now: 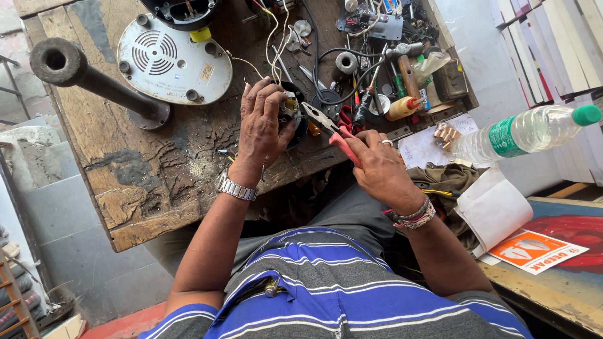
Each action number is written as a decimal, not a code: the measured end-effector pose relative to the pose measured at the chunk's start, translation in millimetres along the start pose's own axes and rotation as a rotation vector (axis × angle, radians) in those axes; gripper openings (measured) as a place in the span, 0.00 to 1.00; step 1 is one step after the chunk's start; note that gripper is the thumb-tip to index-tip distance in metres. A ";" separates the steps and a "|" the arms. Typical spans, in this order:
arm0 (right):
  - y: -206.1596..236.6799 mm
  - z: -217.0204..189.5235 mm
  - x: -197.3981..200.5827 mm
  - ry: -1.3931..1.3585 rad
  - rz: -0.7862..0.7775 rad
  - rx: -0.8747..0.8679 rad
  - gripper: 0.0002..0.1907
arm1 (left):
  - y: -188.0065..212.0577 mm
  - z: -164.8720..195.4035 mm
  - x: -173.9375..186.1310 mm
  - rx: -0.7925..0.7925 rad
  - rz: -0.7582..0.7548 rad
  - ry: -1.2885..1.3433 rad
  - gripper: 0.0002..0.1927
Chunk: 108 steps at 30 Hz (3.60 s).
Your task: The person uses pliers and a screwdriver to adjust and tighten components inside a small electric motor. They repeatedly reposition the motor, strip or trim wires, and tighten internal parts while seated at a cluttered workbench.
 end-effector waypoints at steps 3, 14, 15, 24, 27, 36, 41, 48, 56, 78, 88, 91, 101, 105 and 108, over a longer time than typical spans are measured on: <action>-1.9 -2.3 4.7 0.018 0.066 -0.014 0.29 | -0.2 0.5 -0.5 0.007 -0.005 0.007 0.28; 23.4 -19.0 3.8 -0.156 0.152 -0.015 0.34 | -2.8 -5.2 6.3 0.025 0.013 0.052 0.27; 29.2 -13.7 -2.0 -0.172 0.134 -0.067 0.33 | -2.5 -5.8 4.8 0.033 0.000 0.052 0.28; 49.9 19.8 -36.0 -0.538 0.111 -0.127 0.19 | -2.2 -2.0 1.0 -0.009 -0.010 0.013 0.28; 48.9 49.8 -44.5 -0.640 0.025 -0.371 0.15 | -2.0 -1.9 3.3 -0.005 0.014 0.033 0.27; 26.6 17.3 4.3 -0.375 0.136 -0.122 0.18 | -1.2 -0.2 5.0 -0.011 0.012 0.038 0.28; 10.5 -6.6 3.1 -0.383 0.062 -0.097 0.20 | -0.3 2.9 6.1 -0.021 0.002 0.009 0.22; 17.4 4.4 -5.4 -0.520 0.019 -0.168 0.21 | 1.1 4.0 3.5 -0.019 0.006 0.004 0.17; 13.2 9.8 -13.9 -0.699 -0.048 -0.155 0.23 | 2.0 0.6 1.1 0.018 0.009 0.062 0.15; -3.9 16.3 -29.0 -0.712 -0.183 -0.301 0.23 | 1.6 -2.1 1.8 -0.007 0.018 0.076 0.24; -7.0 9.5 -24.4 -0.666 -0.137 -0.182 0.17 | 1.4 -1.7 1.2 -0.007 0.014 0.078 0.23; -4.3 5.8 -21.1 -0.602 -0.108 -0.149 0.16 | 1.3 -1.5 1.7 -0.006 0.010 0.075 0.23; -2.8 -16.5 29.1 0.031 0.080 0.064 0.37 | 1.0 -1.0 3.2 -0.013 0.026 0.086 0.25; -6.3 -23.6 31.1 0.212 0.095 0.054 0.37 | 1.1 -2.4 2.0 -0.002 0.013 0.084 0.25; -8.2 -26.7 31.5 0.246 0.104 0.051 0.37 | 1.3 -2.6 1.5 -0.003 0.002 0.079 0.25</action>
Point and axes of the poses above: each hand's wrist, its own y-axis away from the middle knuckle, its own x-axis out of the back of the hand, z = x × y, the point moved 8 cm from there along -y, towards the middle knuckle, and after that the axes turned 4 degrees about -y, right-handed, at the moved point
